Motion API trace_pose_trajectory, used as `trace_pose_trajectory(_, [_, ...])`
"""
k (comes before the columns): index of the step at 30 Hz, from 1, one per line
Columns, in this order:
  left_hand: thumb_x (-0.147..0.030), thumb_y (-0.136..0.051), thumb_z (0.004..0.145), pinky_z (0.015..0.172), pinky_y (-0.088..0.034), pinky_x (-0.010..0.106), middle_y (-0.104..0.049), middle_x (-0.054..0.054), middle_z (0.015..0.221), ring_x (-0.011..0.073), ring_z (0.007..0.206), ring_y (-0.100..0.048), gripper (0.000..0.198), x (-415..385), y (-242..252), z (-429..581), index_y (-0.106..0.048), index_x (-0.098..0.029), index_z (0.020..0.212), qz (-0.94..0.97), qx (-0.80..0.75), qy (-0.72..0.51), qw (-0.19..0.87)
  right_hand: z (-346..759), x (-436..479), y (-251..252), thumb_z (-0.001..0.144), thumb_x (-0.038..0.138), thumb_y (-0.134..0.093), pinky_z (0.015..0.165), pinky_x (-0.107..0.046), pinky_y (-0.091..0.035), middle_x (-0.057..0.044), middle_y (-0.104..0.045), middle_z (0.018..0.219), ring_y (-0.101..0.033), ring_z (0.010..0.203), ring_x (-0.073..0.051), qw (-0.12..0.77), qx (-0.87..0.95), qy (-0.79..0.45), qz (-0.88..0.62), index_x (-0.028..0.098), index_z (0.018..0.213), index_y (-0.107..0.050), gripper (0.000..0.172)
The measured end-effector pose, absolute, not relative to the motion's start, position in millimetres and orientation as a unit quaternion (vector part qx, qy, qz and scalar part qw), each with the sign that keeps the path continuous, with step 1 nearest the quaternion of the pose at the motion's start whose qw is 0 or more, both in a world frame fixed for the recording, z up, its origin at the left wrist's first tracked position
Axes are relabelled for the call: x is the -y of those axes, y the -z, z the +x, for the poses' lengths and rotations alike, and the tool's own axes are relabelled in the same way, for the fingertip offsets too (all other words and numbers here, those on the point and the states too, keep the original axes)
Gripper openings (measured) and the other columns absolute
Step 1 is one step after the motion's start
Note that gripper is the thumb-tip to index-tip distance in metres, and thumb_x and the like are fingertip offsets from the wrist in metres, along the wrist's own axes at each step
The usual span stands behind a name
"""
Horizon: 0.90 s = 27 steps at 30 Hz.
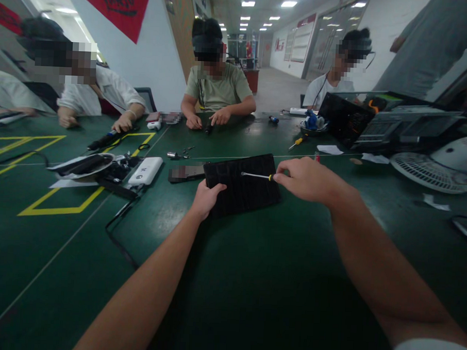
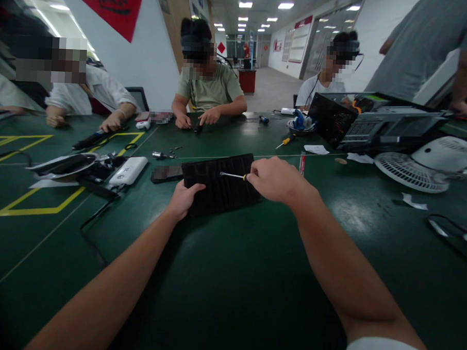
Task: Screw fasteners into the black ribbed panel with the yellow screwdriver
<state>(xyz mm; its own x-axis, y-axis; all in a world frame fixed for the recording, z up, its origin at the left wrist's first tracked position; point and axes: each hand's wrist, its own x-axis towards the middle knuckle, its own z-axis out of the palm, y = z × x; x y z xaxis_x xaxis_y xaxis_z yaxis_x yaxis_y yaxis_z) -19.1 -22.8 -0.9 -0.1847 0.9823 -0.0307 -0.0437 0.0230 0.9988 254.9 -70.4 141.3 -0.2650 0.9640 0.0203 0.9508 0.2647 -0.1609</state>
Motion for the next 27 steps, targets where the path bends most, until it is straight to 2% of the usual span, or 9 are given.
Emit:
trace_pose_trajectory(2, [-0.031, -0.085, 0.057, 0.087, -0.06, 0.042, -0.077, 0.005, 0.09, 0.0261, 0.086, -0.073, 0.038, 22, 1, -19, -0.072, -0.019, 0.091, 0.435, -0.539, -0.546, 0.47, 255, 71, -140, 0.103, 0.04, -0.051, 0.071, -0.035, -0.042, -0.008, -0.076, 0.087, -0.067, 0.08, -0.024, 0.065, 0.794, -0.066, -0.601, 0.022, 0.108, -0.077, 0.032])
trace_pose_trajectory(5, [-0.031, -0.085, 0.057, 0.088, -0.059, 0.042, -0.077, 0.006, 0.091, 0.0267, 0.087, -0.073, 0.039, 22, 1, -19, -0.072, -0.019, 0.092, 0.435, -0.541, -0.545, 0.471, 254, 72, -139, 0.103, 0.041, -0.054, 0.069, -0.035, -0.04, -0.008, -0.075, 0.087, -0.066, 0.078, -0.023, 0.083, 0.797, -0.058, -0.595, 0.022, 0.104, -0.073, 0.027])
trace_pose_trajectory(7, [-0.03, -0.085, 0.057, 0.088, -0.059, 0.043, -0.077, 0.006, 0.091, 0.0271, 0.088, -0.073, 0.039, 23, 0, -19, -0.072, -0.019, 0.092, 0.433, -0.544, -0.546, 0.468, 254, 72, -139, 0.097, 0.041, -0.062, 0.067, -0.034, -0.039, -0.008, -0.075, 0.089, -0.065, 0.077, -0.023, 0.089, 0.799, -0.049, -0.593, 0.021, 0.102, -0.071, 0.022])
trace_pose_trajectory(11, [-0.03, -0.084, 0.057, 0.088, -0.06, 0.042, -0.078, 0.006, 0.091, 0.0267, 0.088, -0.073, 0.037, 22, 1, -19, -0.072, -0.019, 0.091, 0.436, -0.541, -0.548, 0.466, 255, 72, -138, 0.085, 0.028, -0.07, 0.066, -0.034, -0.038, -0.006, -0.074, 0.086, -0.064, 0.075, -0.022, 0.088, 0.803, -0.045, -0.588, 0.021, 0.1, -0.07, 0.017])
trace_pose_trajectory(15, [-0.031, -0.085, 0.057, 0.086, -0.06, 0.041, -0.077, 0.005, 0.089, 0.0259, 0.086, -0.073, 0.037, 21, 3, -21, -0.073, -0.019, 0.09, 0.441, -0.537, -0.547, 0.467, 254, 74, -140, 0.088, 0.027, -0.066, 0.066, -0.034, -0.037, -0.007, -0.074, 0.088, -0.064, 0.078, -0.023, 0.081, 0.8, -0.037, -0.593, 0.022, 0.1, -0.072, 0.015])
trace_pose_trajectory(20, [-0.031, -0.084, 0.057, 0.086, -0.059, 0.04, -0.077, 0.004, 0.089, 0.0256, 0.086, -0.072, 0.036, 20, 5, -21, -0.072, -0.02, 0.09, 0.442, -0.539, -0.547, 0.463, 250, 77, -146, 0.093, 0.035, -0.063, 0.066, -0.036, -0.036, -0.01, -0.076, 0.093, -0.067, 0.084, -0.027, 0.065, 0.782, -0.007, -0.619, 0.023, 0.108, -0.076, 0.023])
trace_pose_trajectory(27, [-0.03, -0.083, 0.058, 0.088, -0.059, 0.042, -0.076, 0.004, 0.089, 0.0263, 0.087, -0.072, 0.035, 19, 2, -22, -0.071, -0.02, 0.089, 0.448, -0.534, -0.545, 0.466, 241, 76, -155, 0.092, 0.037, -0.063, 0.07, -0.038, -0.043, -0.012, -0.078, 0.101, -0.07, 0.095, -0.032, 0.052, 0.77, 0.015, -0.635, 0.025, 0.108, -0.08, 0.026])
